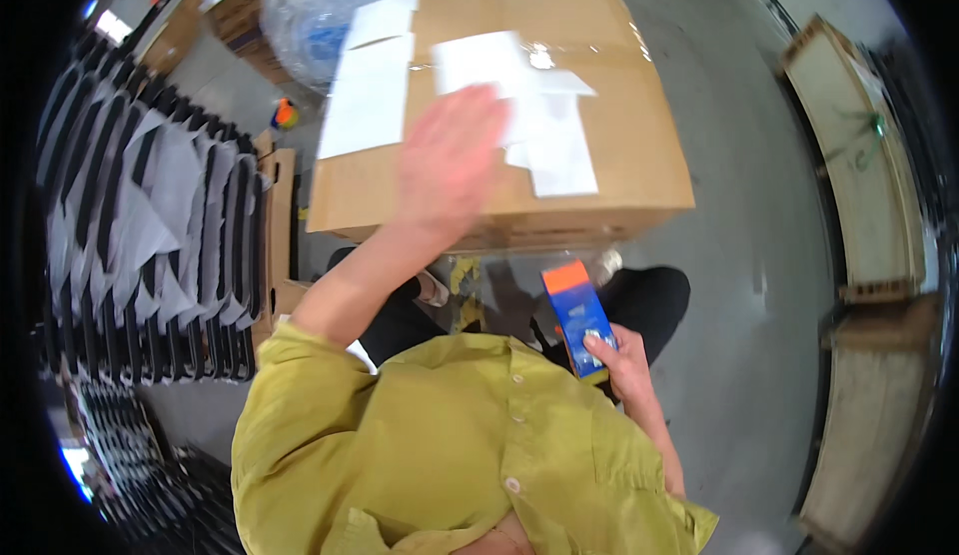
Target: Applying adhesive tape to white foam pads using a tape dispenser in a warehouse environment.
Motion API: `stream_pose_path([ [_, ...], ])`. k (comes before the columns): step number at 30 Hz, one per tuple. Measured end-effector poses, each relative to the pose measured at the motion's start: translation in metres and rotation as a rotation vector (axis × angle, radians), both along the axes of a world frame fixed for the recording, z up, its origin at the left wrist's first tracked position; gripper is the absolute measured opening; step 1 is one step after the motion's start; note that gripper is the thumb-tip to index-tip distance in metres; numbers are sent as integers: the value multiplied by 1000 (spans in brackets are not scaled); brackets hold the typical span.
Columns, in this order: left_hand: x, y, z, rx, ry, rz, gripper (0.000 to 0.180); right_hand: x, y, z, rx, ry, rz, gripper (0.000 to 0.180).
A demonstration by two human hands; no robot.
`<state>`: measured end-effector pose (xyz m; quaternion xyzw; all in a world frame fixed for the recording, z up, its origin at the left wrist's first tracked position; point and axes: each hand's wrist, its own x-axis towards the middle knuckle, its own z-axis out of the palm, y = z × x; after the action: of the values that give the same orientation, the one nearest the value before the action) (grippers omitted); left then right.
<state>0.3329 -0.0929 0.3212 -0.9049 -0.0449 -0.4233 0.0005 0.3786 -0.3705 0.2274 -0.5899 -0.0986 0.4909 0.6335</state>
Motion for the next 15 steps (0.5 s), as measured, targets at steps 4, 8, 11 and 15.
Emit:
stream_pose_path([
  [4,-44,-1,-46,13,187,90,31,7,-5,2,43,-62,38,40],
  [8,-40,-5,-92,-98,317,128,33,5,0,13,85,-96,24,41],
  [11,-10,-22,-87,-157,366,109,36,3,1,16,103,-105,-9,43],
  [15,-9,-29,-67,-165,354,10,42,0,-5,17,101,-106,-63,45],
])
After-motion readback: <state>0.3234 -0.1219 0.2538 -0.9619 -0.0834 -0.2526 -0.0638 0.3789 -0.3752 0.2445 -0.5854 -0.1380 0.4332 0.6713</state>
